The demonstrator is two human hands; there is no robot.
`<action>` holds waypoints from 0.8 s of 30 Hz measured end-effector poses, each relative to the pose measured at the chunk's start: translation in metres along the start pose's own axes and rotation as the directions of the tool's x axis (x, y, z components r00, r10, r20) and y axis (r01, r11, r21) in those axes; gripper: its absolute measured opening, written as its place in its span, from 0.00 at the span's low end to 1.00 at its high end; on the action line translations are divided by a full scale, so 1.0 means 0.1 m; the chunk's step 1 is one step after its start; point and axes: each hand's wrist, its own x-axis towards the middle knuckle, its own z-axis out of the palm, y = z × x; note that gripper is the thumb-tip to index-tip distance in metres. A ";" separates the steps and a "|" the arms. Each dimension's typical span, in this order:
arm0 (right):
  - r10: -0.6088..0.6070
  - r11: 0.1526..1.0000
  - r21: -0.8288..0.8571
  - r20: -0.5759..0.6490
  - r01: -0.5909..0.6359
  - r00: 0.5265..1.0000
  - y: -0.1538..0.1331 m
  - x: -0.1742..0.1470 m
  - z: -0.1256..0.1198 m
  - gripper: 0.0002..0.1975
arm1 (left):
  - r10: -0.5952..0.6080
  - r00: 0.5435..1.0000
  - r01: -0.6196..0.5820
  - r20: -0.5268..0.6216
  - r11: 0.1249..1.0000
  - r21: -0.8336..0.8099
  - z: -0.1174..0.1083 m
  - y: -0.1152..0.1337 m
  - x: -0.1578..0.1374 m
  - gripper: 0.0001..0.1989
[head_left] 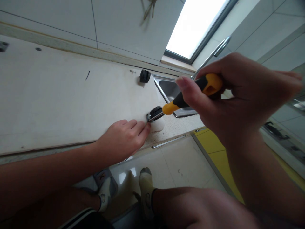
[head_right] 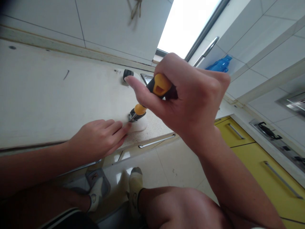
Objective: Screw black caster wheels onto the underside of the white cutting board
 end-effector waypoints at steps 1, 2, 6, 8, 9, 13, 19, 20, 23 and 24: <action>0.003 1.000 -0.026 0.014 -0.003 1.000 0.00 0.01 0.00 0.27 | -0.001 1.000 0.001 0.001 1.000 -0.002 0.00 0.00 0.00 0.15; -0.002 0.999 -0.040 0.011 0.003 1.000 -0.01 0.03 -0.01 0.28 | 0.000 1.000 0.000 -0.001 1.000 -0.005 0.00 0.00 0.00 0.15; -0.019 0.997 -0.069 0.044 0.022 0.999 0.02 0.07 -0.02 0.36 | 0.005 1.000 -0.005 0.016 1.000 -0.018 -0.01 -0.01 -0.01 0.15; -0.016 0.994 -0.109 0.058 0.022 0.998 0.05 0.07 -0.03 0.39 | 0.005 0.999 -0.004 0.042 1.000 -0.019 -0.02 -0.01 -0.01 0.16; -0.012 0.991 -0.133 0.054 0.019 0.998 0.07 0.07 -0.03 0.40 | 0.004 0.999 -0.003 0.049 1.000 -0.019 -0.02 -0.01 -0.01 0.16; 0.010 0.979 -0.203 0.114 0.014 0.993 0.12 0.06 -0.07 0.38 | 0.003 1.000 -0.003 0.022 1.000 -0.003 -0.01 0.00 0.00 0.19; 0.021 0.999 0.039 0.298 -0.034 0.954 0.05 0.09 -0.10 0.17 | 0.004 1.000 -0.004 -0.012 1.000 0.004 0.02 0.00 -0.01 0.18; -0.002 0.994 0.107 0.287 -0.030 0.958 0.04 0.10 -0.10 0.15 | 0.003 1.000 -0.003 -0.010 1.000 0.003 0.02 0.00 -0.01 0.18; -0.034 0.960 0.279 0.260 -0.041 0.965 0.03 0.09 -0.07 0.14 | 0.001 1.000 -0.001 -0.018 1.000 0.005 0.01 0.00 -0.01 0.18; -0.020 0.949 0.309 0.262 -0.065 0.965 0.02 0.08 -0.07 0.14 | 0.001 1.000 -0.001 -0.016 1.000 0.005 0.01 0.00 -0.01 0.18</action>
